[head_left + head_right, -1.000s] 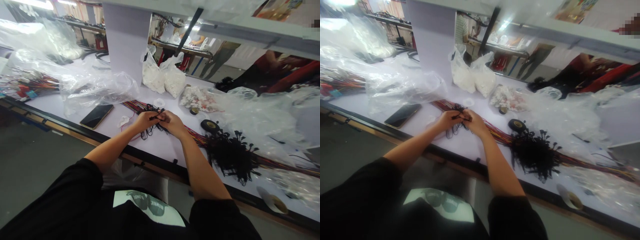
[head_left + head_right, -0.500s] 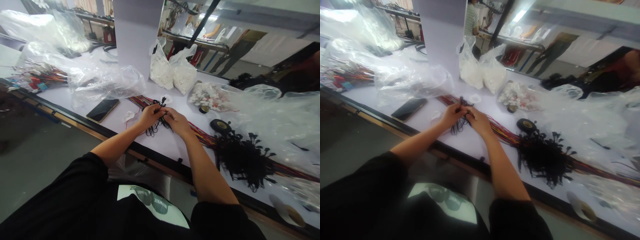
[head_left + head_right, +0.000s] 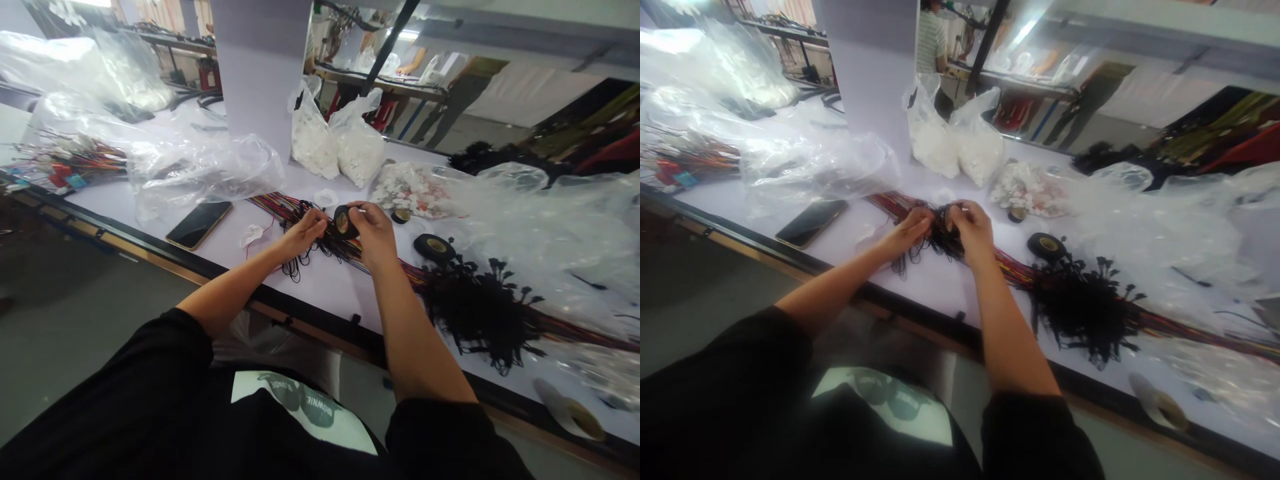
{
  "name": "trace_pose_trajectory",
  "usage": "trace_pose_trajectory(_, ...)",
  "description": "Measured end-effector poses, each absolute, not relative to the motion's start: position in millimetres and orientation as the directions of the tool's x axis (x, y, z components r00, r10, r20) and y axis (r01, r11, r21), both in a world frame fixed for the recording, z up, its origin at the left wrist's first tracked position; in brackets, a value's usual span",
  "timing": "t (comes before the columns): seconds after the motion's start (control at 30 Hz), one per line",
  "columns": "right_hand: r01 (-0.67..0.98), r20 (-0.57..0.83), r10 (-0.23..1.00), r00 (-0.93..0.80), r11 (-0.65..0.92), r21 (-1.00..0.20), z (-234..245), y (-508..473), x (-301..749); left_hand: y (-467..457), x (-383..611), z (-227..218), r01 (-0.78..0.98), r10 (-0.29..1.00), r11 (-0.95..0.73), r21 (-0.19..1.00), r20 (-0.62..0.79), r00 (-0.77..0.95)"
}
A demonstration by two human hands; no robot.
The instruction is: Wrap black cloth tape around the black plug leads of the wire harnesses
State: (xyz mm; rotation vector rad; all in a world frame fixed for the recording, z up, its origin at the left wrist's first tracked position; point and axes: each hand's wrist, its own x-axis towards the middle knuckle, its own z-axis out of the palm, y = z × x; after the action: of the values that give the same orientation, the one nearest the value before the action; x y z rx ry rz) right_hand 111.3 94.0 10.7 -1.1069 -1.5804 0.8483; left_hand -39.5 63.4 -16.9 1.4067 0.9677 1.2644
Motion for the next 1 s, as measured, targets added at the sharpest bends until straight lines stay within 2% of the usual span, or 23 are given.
trace_pose_trajectory(0.1, 0.112, 0.28, 0.948, -0.153, 0.298, -0.948, 14, 86, 103, 62, -40, -15, -0.055, 0.949, -0.214, 0.975, 0.221, 0.226)
trace_pose_trajectory(0.3, 0.047, 0.227, 0.972, -0.06, 0.23, -0.972, 4, 91, 99, 56, -40, -4, -0.103, 0.965, -0.071, 0.992, 0.095, 0.243)
trace_pose_trajectory(0.4, -0.045, 0.205, 0.979, -0.013, 0.204, -0.978, -3, 97, 98, 53, -37, -1, -0.147, 0.975, -0.019, 0.989, 0.051, 0.218)
trace_pose_trajectory(0.47, -0.146, 0.179, 0.983, 0.041, 0.183, -0.972, -5, 97, 96, 52, -35, -3, -0.131, 0.979, -0.069, 0.989, 0.092, 0.183)
trace_pose_trajectory(0.6, -0.32, 0.107, 0.988, 0.109, 0.137, -0.938, -3, 93, 89, 53, -33, -12, -0.003, 0.958, -0.279, 0.96, 0.279, 0.064)
trace_pose_trajectory(0.7, -0.39, 0.067, 0.993, 0.099, 0.101, -0.915, 1, 88, 86, 54, -33, -15, 0.048, 0.948, -0.316, 0.947, 0.317, -0.008)
trace_pose_trajectory(0.87, -0.269, 0.024, 0.997, -0.071, 0.004, -0.963, 12, 84, 92, 53, -36, -5, -0.008, 0.985, -0.155, 0.988, 0.154, -0.076)
trace_pose_trajectory(1.0, -0.096, -0.114, 0.977, -0.178, -0.133, -0.986, 18, 84, 98, 53, -38, 4, -0.109, 0.99, -0.092, 0.99, 0.08, -0.113)
